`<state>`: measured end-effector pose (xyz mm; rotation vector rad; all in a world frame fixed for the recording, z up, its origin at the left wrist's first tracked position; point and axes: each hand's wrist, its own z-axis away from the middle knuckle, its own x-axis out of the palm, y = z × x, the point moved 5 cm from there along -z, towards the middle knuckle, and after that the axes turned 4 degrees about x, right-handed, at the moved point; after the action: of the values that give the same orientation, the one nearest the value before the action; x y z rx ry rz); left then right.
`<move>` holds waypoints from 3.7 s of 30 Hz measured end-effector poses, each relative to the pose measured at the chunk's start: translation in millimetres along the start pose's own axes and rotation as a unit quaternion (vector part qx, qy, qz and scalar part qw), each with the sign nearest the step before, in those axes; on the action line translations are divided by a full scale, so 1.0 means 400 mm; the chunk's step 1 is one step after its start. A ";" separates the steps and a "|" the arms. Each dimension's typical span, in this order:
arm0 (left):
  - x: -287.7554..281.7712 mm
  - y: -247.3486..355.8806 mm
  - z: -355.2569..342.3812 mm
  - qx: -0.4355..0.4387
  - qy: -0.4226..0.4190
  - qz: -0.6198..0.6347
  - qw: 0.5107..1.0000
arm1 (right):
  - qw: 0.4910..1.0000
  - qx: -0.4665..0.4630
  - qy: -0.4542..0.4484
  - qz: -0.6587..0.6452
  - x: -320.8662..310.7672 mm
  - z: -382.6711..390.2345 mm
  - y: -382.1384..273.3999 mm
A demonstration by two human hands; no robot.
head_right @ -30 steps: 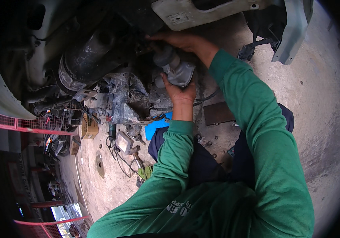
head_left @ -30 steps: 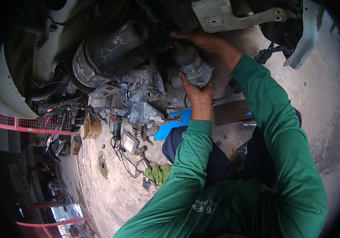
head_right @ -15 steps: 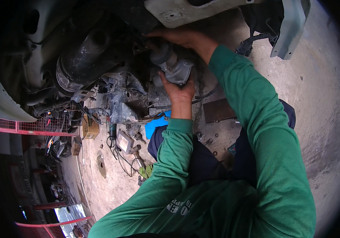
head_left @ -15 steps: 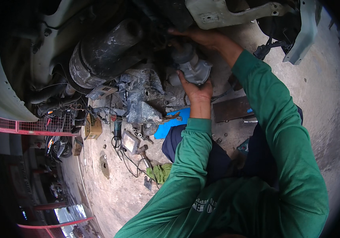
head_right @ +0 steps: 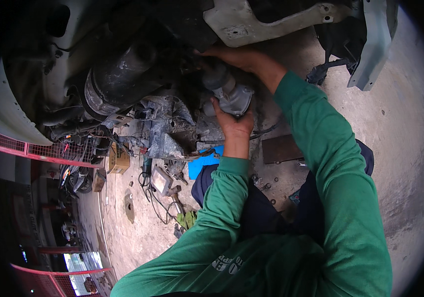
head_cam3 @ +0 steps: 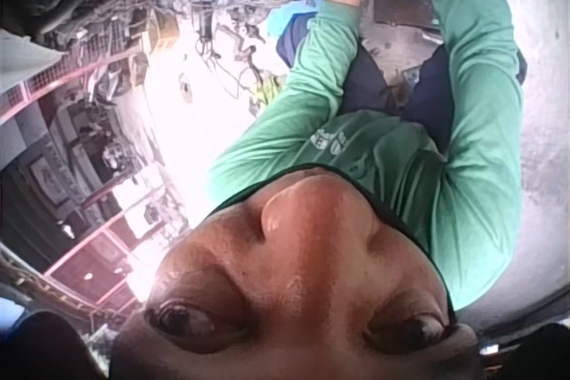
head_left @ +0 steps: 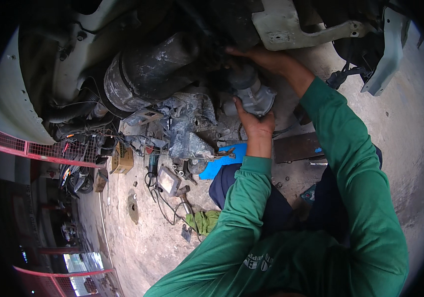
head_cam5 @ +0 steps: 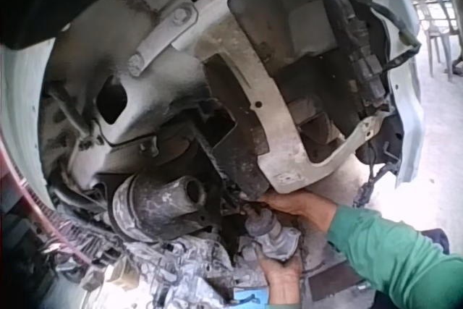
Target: The person works underneath a vehicle, removing and reattaching a metal engine component using a wrench and socket. They manipulate bolts and wires while seated on the floor.
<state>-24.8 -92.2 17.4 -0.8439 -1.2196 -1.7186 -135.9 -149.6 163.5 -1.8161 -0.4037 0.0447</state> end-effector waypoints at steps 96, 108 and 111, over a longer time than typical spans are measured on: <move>0.019 -0.009 -0.021 0.050 -0.020 -0.034 0.998 | 0.995 -0.066 0.066 0.030 -0.005 -0.003 0.002; 0.004 0.008 -0.014 0.053 -0.047 -0.042 0.997 | 0.921 -0.099 0.296 0.231 -0.049 0.200 0.043; 0.013 -0.007 0.003 0.007 -0.028 -0.037 0.999 | 0.933 -0.028 0.266 0.242 -0.025 0.276 0.178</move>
<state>-29.5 -91.7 21.3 -0.8533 -1.3122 -1.7536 -153.8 -66.0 63.1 -1.8585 0.4342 -0.1183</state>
